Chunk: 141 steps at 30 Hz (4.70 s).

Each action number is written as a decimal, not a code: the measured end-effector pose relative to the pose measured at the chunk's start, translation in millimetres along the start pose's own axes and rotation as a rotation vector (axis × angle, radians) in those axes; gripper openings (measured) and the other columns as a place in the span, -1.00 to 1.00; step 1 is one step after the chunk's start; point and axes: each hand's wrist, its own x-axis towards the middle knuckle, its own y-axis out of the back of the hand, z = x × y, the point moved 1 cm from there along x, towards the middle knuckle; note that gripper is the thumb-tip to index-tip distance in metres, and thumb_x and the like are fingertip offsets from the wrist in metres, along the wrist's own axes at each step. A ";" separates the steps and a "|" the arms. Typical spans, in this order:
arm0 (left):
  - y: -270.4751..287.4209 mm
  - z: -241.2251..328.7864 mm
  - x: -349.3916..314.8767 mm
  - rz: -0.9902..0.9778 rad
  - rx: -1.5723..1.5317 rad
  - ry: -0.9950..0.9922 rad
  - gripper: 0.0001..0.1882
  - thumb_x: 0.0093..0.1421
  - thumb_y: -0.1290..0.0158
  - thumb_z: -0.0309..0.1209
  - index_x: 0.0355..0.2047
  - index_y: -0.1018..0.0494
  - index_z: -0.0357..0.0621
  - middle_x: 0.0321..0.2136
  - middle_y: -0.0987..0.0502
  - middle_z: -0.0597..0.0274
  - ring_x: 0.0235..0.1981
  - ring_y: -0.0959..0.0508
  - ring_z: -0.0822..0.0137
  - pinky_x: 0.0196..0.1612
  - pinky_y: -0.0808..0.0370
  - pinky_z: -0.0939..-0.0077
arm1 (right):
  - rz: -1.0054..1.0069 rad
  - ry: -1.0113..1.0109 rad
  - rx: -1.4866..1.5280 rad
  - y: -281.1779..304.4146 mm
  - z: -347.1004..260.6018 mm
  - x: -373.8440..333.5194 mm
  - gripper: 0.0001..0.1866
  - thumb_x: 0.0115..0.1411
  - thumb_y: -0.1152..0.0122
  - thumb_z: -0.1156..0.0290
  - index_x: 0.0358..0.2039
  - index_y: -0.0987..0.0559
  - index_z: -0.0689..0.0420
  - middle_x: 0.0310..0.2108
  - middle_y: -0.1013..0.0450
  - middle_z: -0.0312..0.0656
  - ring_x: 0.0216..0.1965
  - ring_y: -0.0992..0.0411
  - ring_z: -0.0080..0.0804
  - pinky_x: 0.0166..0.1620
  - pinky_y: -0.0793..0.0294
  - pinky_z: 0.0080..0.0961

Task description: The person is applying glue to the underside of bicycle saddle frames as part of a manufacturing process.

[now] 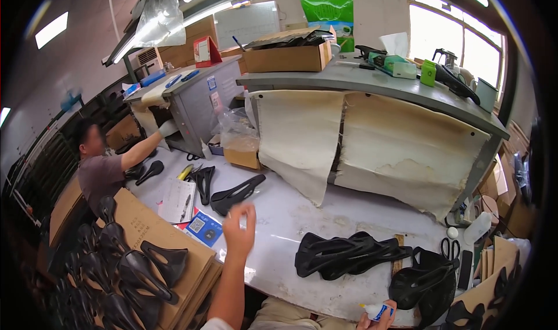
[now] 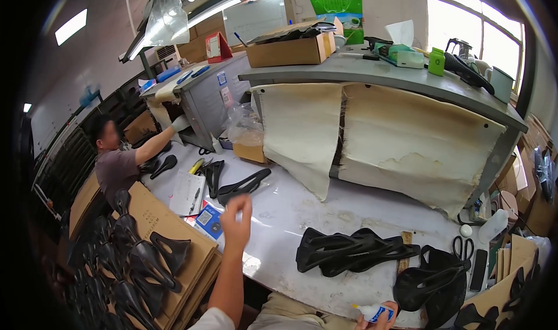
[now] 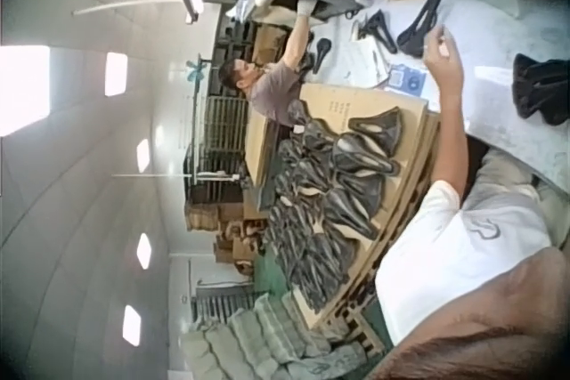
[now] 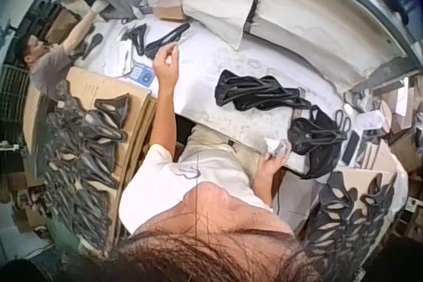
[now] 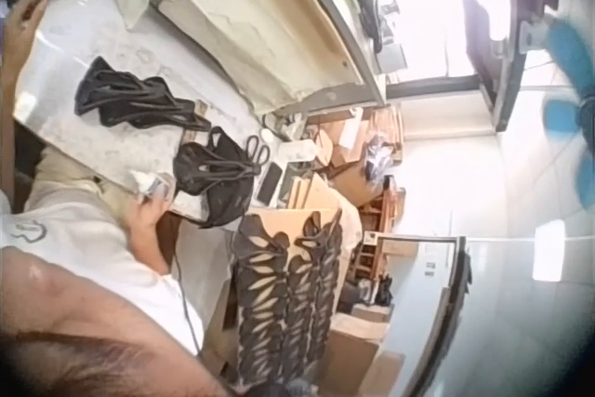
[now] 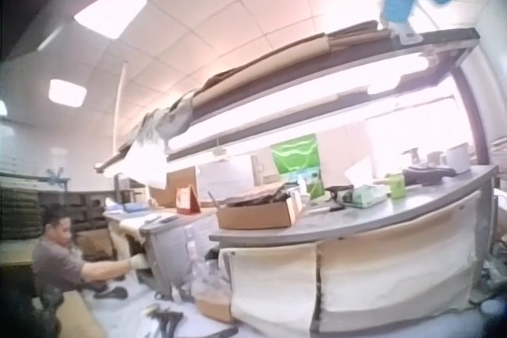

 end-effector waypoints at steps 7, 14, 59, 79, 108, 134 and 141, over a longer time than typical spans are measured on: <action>-90.0 -164.6 59.9 -0.380 0.900 0.477 0.03 -0.01 -0.23 0.01 0.38 -0.07 -0.18 0.36 -0.16 -0.11 0.44 0.02 -0.10 0.33 0.24 -0.45 | 0.041 0.028 -0.021 -0.6 -11.4 -7.1 -0.73 0.34 -0.13 0.21 -0.06 -0.44 0.08 -0.37 -0.37 -0.31 -0.58 -0.25 -0.59 -0.61 -0.18 -0.69; -66.3 -135.1 52.7 -0.361 0.941 0.355 -0.43 0.10 -0.21 -0.06 0.04 -0.48 -0.12 -0.11 -0.57 0.06 -0.01 -0.52 -0.04 0.31 -0.03 -0.25 | 0.128 -0.020 -0.033 13.5 4.6 -0.2 -0.69 0.29 -0.19 0.21 -0.04 -0.43 0.06 -0.40 -0.35 -0.33 -0.61 -0.22 -0.61 -0.61 -0.21 -0.71; 36.7 -21.7 -107.9 -0.280 -1.093 1.214 -0.10 0.02 -0.12 -0.54 0.38 0.01 -0.17 0.00 -0.48 -0.13 0.06 -0.54 -0.02 0.17 -0.47 0.09 | -0.665 0.017 -0.812 -113.2 99.4 -17.2 -0.57 -0.03 -0.53 0.47 -0.21 -0.47 0.23 -0.46 -0.52 -0.24 -0.48 -0.46 -0.64 -0.39 -0.45 -0.66; 37.5 -22.2 -110.9 -0.296 -1.093 1.178 -0.11 0.00 -0.16 -0.51 0.35 -0.03 -0.21 -0.01 -0.49 -0.15 0.05 -0.55 -0.02 0.17 -0.48 0.09 | -0.759 0.055 -0.824 -116.2 95.1 -14.8 -0.55 -0.03 -0.55 0.47 -0.19 -0.47 0.22 -0.39 -0.55 -0.17 -0.44 -0.52 -0.57 -0.35 -0.50 -0.61; 39.1 -22.6 -112.2 -0.353 -1.063 1.129 -0.09 0.01 -0.17 -0.48 0.36 0.00 -0.22 0.01 -0.48 -0.16 0.07 -0.55 -0.03 0.16 -0.48 0.12 | -0.799 0.045 -0.817 -118.3 94.1 -11.3 -0.57 -0.01 -0.51 0.50 -0.19 -0.45 0.23 -0.42 -0.58 -0.13 -0.45 -0.55 -0.53 -0.36 -0.52 -0.60; 49.9 -1.9 -101.3 -0.197 -0.988 1.166 -0.04 0.08 -0.19 -0.41 0.40 0.09 -0.21 0.03 -0.44 -0.15 0.12 -0.47 -0.03 0.20 -0.41 0.08 | -0.448 -0.038 -0.782 -95.1 82.0 -7.3 -0.61 0.02 -0.46 0.43 -0.18 -0.48 0.22 -0.35 -0.47 -0.24 -0.37 -0.40 -0.64 -0.26 -0.43 -0.65; 50.6 3.5 -103.0 -0.234 -0.852 1.115 0.01 0.06 -0.24 -0.37 0.41 0.12 -0.19 0.03 -0.43 -0.12 0.12 -0.46 0.02 0.23 -0.38 0.11 | -0.435 0.057 -0.811 -95.4 86.4 -5.4 -0.62 0.04 -0.45 0.41 -0.18 -0.47 0.23 -0.36 -0.47 -0.24 -0.37 -0.40 -0.64 -0.28 -0.43 -0.67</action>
